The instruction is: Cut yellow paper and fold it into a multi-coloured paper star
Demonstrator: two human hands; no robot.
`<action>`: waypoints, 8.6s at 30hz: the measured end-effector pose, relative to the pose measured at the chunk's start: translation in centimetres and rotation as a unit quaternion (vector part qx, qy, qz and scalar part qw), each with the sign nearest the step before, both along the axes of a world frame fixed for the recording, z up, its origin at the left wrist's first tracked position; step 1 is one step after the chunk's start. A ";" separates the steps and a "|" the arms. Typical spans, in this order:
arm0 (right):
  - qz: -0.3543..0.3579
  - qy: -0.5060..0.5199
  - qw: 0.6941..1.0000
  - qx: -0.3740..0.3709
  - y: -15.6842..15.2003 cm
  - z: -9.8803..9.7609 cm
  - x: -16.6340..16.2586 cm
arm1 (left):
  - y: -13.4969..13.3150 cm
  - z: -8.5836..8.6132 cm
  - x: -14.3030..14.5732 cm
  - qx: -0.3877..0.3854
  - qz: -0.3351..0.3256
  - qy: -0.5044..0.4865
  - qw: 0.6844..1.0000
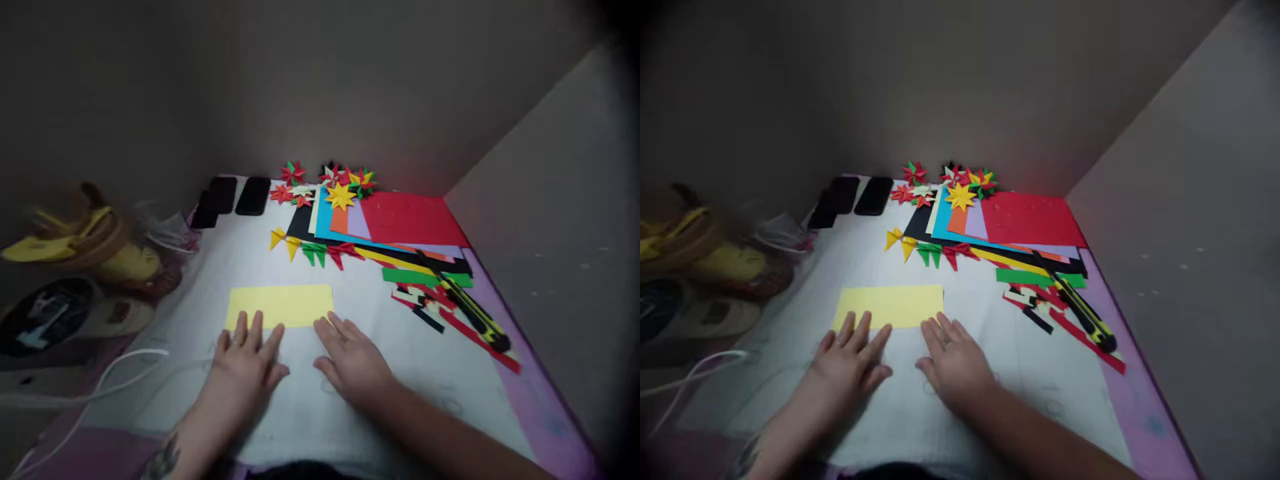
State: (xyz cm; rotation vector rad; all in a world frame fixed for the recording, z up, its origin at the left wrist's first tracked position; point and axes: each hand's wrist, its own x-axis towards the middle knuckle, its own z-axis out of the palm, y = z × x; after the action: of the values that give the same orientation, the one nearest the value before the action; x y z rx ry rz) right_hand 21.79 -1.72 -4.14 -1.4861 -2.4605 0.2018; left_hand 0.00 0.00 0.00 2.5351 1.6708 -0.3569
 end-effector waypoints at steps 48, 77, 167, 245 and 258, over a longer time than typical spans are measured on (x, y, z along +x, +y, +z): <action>-0.031 0.207 0.977 -0.046 6.1 2.2 3.6 | 9.5 2.1 -1.7 -0.013 -0.019 -0.174 0.985; -0.016 0.214 0.965 0.153 6.6 2.8 5.3 | 8.3 3.2 -0.7 0.243 -0.246 -0.182 0.920; -0.146 -0.102 0.979 -0.101 4.9 2.6 2.7 | 5.0 -0.5 -4.4 0.033 0.119 -0.122 0.985; -0.036 0.029 0.990 -0.132 5.3 3.1 2.3 | 4.5 0.3 -1.9 0.011 0.000 -0.225 0.974; -0.007 -0.074 0.990 -0.121 5.8 3.2 2.5 | 4.6 -0.7 -2.8 0.028 0.039 -0.172 0.984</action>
State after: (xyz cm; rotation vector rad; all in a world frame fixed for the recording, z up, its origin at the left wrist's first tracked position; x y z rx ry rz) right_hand 24.32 4.13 -0.93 -1.6701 -2.6184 0.4131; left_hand -2.77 4.56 -0.66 2.3867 1.6563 0.1307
